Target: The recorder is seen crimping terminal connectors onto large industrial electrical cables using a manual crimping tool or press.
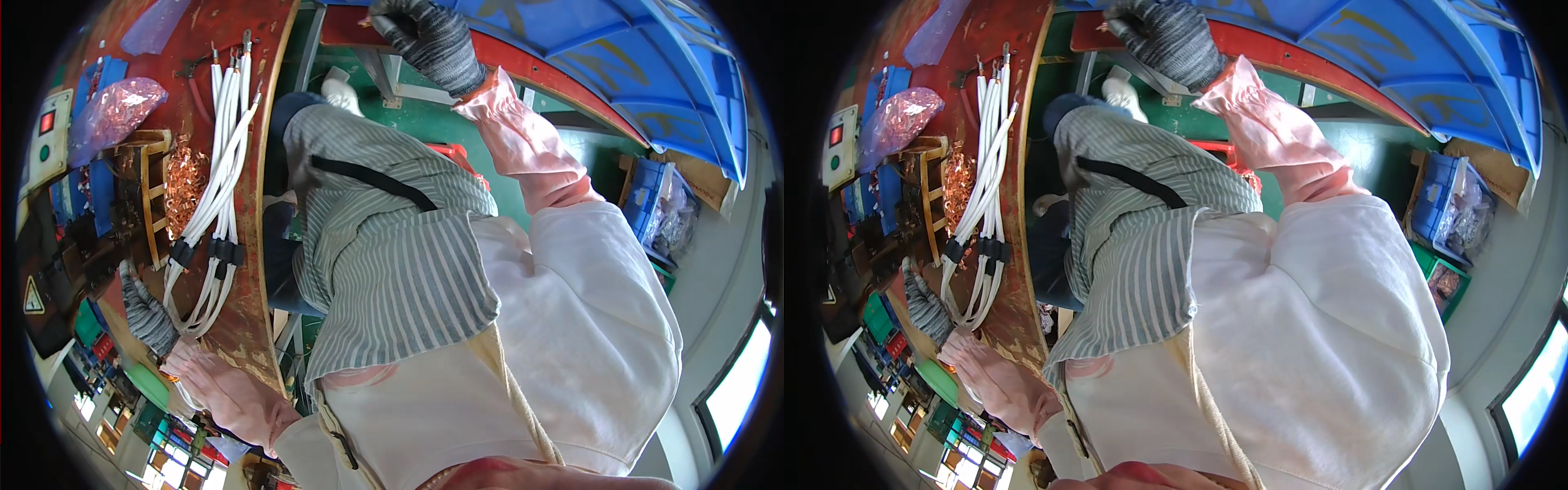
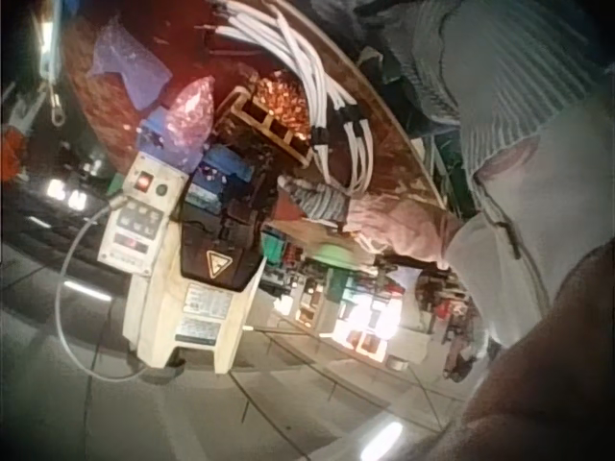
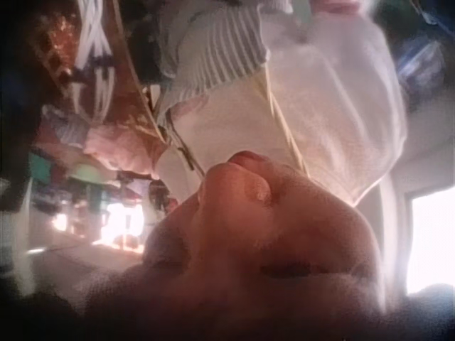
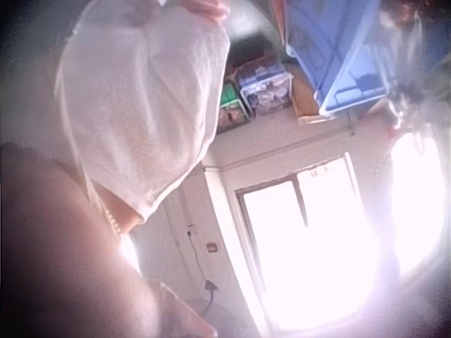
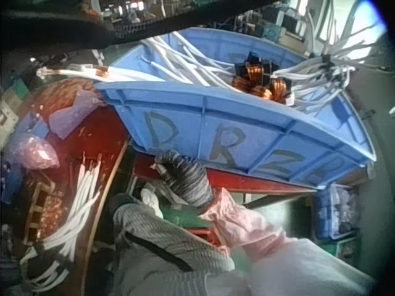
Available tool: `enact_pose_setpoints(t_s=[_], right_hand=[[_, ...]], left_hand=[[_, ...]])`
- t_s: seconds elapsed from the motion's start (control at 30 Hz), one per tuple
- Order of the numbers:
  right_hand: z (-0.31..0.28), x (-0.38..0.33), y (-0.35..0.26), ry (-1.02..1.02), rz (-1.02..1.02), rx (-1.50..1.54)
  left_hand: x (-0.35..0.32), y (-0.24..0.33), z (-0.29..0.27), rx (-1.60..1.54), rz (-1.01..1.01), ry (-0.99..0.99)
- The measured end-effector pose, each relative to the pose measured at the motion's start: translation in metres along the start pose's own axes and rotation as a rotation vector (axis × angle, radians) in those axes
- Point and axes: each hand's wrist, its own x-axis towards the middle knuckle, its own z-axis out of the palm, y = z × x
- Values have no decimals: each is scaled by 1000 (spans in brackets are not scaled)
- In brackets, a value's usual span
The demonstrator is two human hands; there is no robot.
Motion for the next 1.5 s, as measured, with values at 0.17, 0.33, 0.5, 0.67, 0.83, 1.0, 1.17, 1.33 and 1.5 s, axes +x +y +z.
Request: enact_pose_setpoints(t_s=[0.17, 0.33, 0.5, 0.67, 0.83, 1.0, 1.17, 1.33, 1.5], right_hand=[[9, -1, 3, -9, 79, 116], [28, -10, 29, 12, 1, 290], [27, -16, 40, -27, 91, 166], [32, -12, 22, -95, 106, 180], [31, -9, 28, -82, 134, 121], [34, -9, 25, -107, 116, 52], [38, -9, 30, -131, 110, 46], [37, -7, 30, -157, 116, -19], [32, -5, 29, -116, 128, 48]], left_hand=[[-12, -37, 17, -325, -156, -23], [-18, -37, 5, -177, -78, -9], [-18, -15, 19, -118, -48, 55], [-9, -17, 22, -134, -37, 200], [-2, 12, 8, -45, -18, 321], [-8, 27, -2, -79, -164, 233], [-25, 23, 0, -165, -210, 276], [-39, -1, 9, -176, -204, 327], [-60, -23, -2, 210, -142, 301]])
